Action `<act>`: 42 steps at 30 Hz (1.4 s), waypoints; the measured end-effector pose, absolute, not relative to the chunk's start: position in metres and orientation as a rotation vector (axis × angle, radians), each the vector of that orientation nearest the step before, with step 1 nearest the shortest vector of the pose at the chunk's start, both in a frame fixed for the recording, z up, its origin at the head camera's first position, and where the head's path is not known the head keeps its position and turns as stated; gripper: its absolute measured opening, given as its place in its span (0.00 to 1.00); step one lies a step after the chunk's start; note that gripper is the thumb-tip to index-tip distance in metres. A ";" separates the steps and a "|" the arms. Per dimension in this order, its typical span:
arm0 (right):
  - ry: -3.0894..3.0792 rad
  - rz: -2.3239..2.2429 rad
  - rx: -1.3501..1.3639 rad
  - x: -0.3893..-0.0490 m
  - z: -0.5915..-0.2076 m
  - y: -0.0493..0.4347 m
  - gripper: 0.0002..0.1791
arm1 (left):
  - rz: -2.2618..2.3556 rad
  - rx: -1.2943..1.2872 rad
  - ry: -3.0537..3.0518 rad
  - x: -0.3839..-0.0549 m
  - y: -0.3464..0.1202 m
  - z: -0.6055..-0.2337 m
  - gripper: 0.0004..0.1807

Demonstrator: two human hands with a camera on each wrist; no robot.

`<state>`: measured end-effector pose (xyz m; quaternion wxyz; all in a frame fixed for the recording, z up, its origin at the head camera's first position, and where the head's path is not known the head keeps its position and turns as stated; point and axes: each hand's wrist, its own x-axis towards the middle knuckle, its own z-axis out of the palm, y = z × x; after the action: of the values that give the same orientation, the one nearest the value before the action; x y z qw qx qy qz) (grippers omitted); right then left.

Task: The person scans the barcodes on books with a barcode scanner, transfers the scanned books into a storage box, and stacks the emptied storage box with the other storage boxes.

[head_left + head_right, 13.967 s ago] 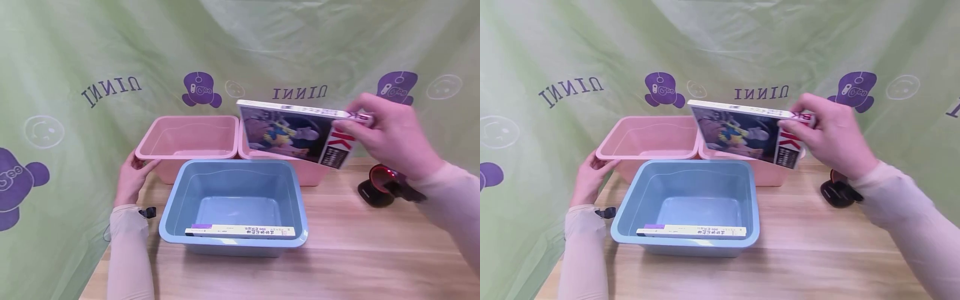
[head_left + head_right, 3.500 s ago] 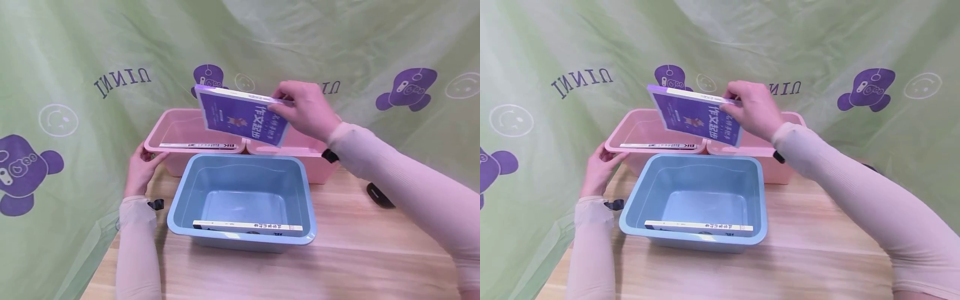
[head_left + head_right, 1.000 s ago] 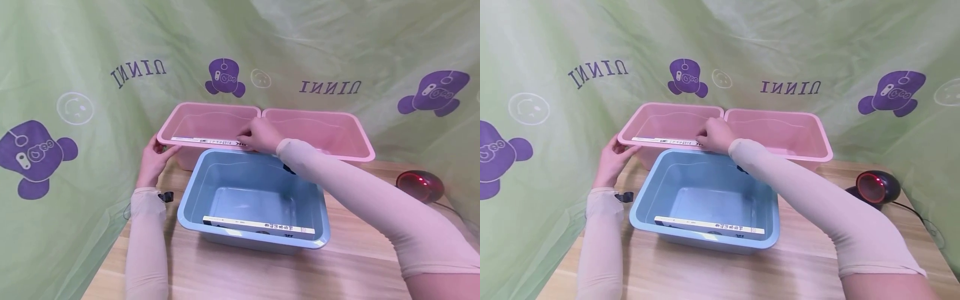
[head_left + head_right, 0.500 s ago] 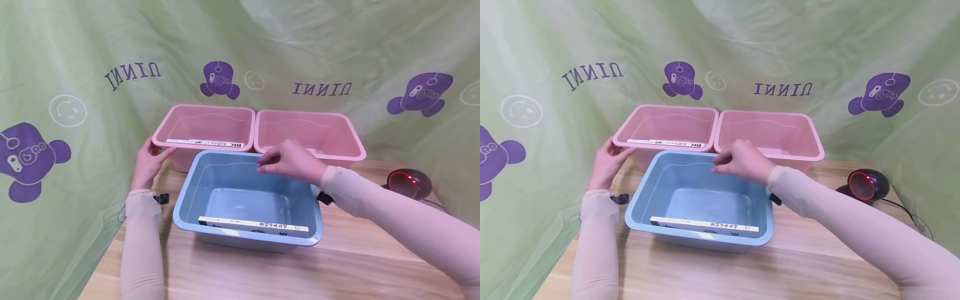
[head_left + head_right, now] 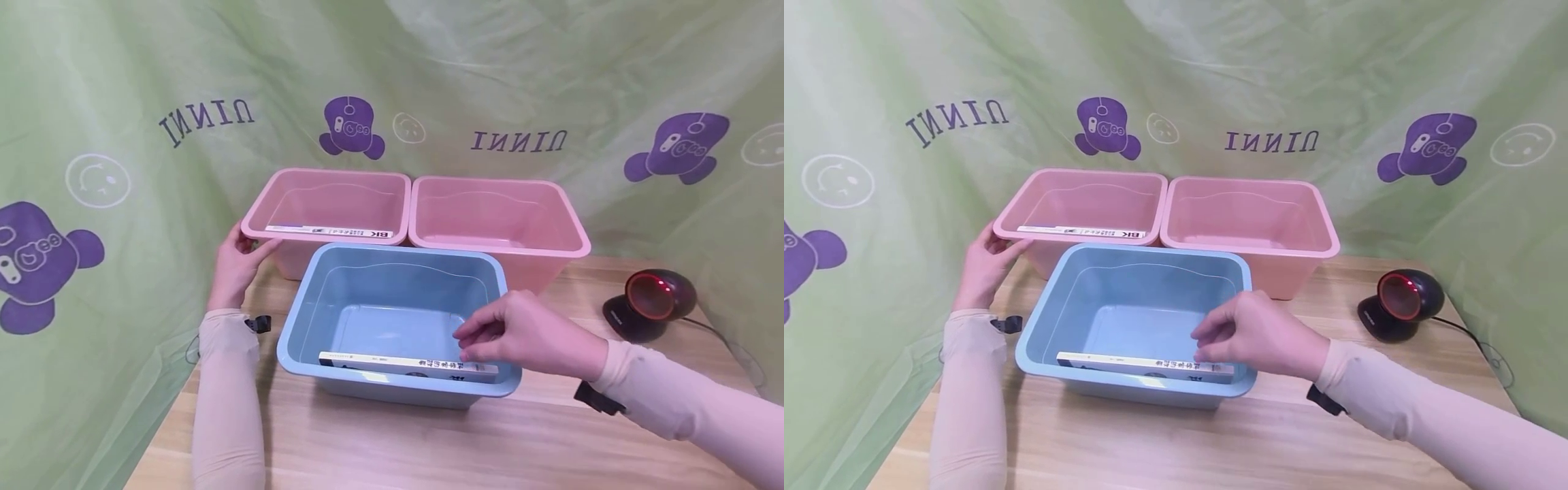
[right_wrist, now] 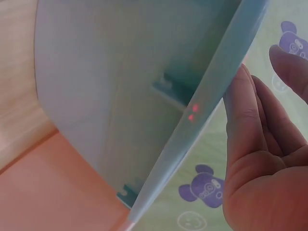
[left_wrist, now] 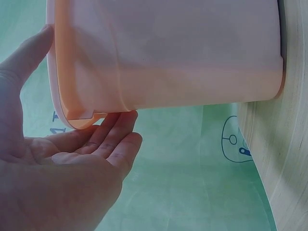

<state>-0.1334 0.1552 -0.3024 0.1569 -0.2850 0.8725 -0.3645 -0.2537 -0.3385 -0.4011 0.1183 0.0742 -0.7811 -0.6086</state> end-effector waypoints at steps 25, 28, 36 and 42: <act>2.543 -0.934 -1.084 -0.120 -0.324 0.152 0.04 | -1.795 0.220 -2.250 -0.257 -0.340 -0.406 0.49; 2.567 -0.931 -1.110 -0.120 -0.325 0.150 0.04 | -1.789 0.221 -2.248 -0.257 -0.341 -0.406 0.49; 2.578 -0.948 -1.134 -0.123 -0.327 0.150 0.05 | -1.778 0.214 -2.242 -0.257 -0.340 -0.407 0.48; 2.614 -0.983 -1.167 -0.128 -0.322 0.150 0.07 | -1.771 0.206 -2.252 -0.255 -0.341 -0.406 0.49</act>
<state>-0.1282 0.1503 -0.3215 0.0573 -0.3850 0.8622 -0.3242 -0.2555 -0.3407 -0.4060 0.1342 0.0709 -0.7769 -0.6111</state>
